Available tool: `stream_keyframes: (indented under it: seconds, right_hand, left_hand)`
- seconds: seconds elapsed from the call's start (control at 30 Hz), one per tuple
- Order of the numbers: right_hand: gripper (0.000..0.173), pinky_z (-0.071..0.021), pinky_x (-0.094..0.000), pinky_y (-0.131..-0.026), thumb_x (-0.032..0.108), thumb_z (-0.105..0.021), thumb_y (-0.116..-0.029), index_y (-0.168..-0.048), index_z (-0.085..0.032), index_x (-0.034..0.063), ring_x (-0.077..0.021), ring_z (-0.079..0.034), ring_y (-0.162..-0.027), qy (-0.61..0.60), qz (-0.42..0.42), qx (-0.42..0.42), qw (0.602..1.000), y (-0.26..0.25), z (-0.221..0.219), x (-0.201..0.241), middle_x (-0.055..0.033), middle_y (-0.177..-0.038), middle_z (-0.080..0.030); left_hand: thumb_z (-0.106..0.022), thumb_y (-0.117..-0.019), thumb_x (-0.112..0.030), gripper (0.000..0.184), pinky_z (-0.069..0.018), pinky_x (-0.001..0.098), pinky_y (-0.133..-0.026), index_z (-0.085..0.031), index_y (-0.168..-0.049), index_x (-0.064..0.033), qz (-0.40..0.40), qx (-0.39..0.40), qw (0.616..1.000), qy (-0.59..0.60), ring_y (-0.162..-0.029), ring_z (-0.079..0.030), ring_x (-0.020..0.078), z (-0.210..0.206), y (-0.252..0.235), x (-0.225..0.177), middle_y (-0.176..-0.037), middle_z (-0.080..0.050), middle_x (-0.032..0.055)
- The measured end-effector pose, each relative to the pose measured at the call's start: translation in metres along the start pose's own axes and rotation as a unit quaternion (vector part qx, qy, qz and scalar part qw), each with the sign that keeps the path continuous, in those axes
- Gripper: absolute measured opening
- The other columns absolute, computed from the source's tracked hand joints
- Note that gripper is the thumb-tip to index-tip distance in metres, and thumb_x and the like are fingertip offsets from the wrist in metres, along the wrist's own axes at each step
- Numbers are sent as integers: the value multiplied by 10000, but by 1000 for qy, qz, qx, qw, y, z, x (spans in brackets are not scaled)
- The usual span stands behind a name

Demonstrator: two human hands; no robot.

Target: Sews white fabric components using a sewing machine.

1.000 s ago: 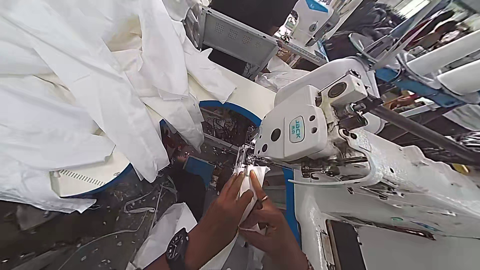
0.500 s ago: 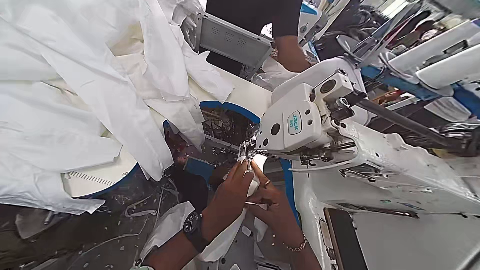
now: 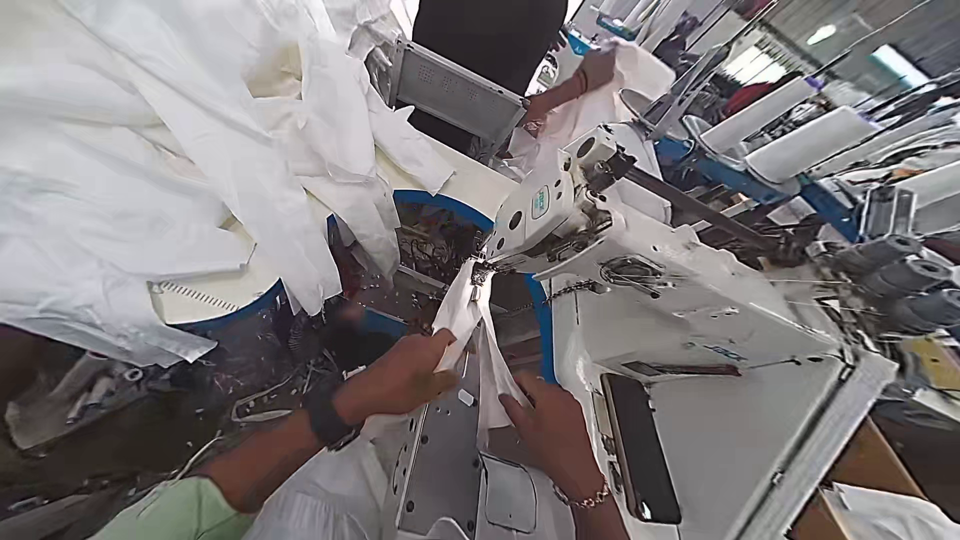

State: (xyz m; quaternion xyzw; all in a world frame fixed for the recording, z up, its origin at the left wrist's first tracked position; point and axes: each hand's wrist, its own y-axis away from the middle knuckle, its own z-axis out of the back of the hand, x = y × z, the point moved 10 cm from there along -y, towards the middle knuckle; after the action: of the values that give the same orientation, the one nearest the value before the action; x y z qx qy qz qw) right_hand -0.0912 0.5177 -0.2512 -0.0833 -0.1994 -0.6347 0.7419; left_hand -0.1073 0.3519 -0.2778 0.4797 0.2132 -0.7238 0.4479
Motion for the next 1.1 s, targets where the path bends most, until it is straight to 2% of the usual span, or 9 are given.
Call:
stream_keyframes:
  seconds: [0.13,0.2,0.3,0.43,0.6,0.77,0.9,1.0,1.1]
  right_hand:
    - [215,-539,-349,-721,185,-672,-935,-906,-723,-22,-119,-648,-716,-128,37,205,970,20,-54,-67,-65,-767,-689]
    - [289,-556,-443,-726,207,-625,-966,-876,-734,-45,-219,-698,-743,-80,169,159,969,29,-28,-20,-132,-764,-709]
    - [275,-483,-428,-429,230,-612,-924,-730,-664,42,-258,-635,-493,107,310,2,945,65,-2,83,-87,-551,-578]
    - [286,-538,-625,-661,170,-562,-1023,-954,-699,-71,-457,-713,-737,138,73,144,977,65,-30,66,-245,-734,-685]
    - [386,-502,-567,-618,276,-603,-989,-789,-676,-46,-411,-687,-675,185,71,161,967,49,5,80,-209,-652,-644]
    - [336,-510,-615,-766,235,-556,-1031,-988,-688,-71,-463,-696,-841,192,13,284,939,32,-19,60,-256,-800,-687]
    - [408,-467,-579,-667,264,-612,-991,-765,-643,-74,-410,-649,-696,164,80,300,936,30,-18,61,-223,-664,-617]
    - [418,-466,-569,-642,277,-633,-965,-719,-636,-61,-394,-643,-661,158,104,296,936,30,-18,59,-202,-631,-606]
    - [433,-438,-532,-569,268,-658,-929,-638,-592,-45,-357,-601,-566,145,163,290,932,32,-16,69,-182,-569,-563]
  left_hand:
    - [-561,-1016,-116,232,-536,529,-721,-664,-1068,85,-18,-184,983,-17,-759,-683,381,-15,44,-4,-800,-667,230]
    - [-576,-987,-119,232,-540,475,-605,-693,-870,44,-103,-292,949,-53,-639,-672,311,-14,50,-13,-687,-646,166]
    - [-585,-924,-100,214,-556,414,-561,-703,-769,-11,-190,-363,905,-111,-615,-688,260,-21,55,-25,-655,-659,112]
    - [-568,-936,-137,267,-503,378,-493,-662,-716,-18,-222,-380,895,-74,-541,-636,224,-5,41,-22,-595,-601,90]
    - [-549,-961,-183,287,-411,326,-415,-624,-723,-44,-186,-356,915,-45,-417,-521,178,-17,37,-8,-488,-487,47]
    - [-561,-947,-172,250,-498,356,-471,-655,-761,-33,-152,-407,899,-58,-536,-628,217,-16,32,-7,-593,-580,68]
    - [-557,-964,-197,237,-458,362,-416,-635,-803,-41,-116,-389,911,-71,-457,-594,216,-10,25,-6,-520,-519,52]
    - [-600,-1004,-206,238,-528,487,-551,-670,-988,22,-55,-229,971,-31,-566,-668,341,-18,25,-3,-595,-608,144]
    - [-613,-973,-147,210,-519,489,-541,-677,-875,27,-92,-239,966,-24,-590,-670,338,-18,37,-6,-626,-615,153]
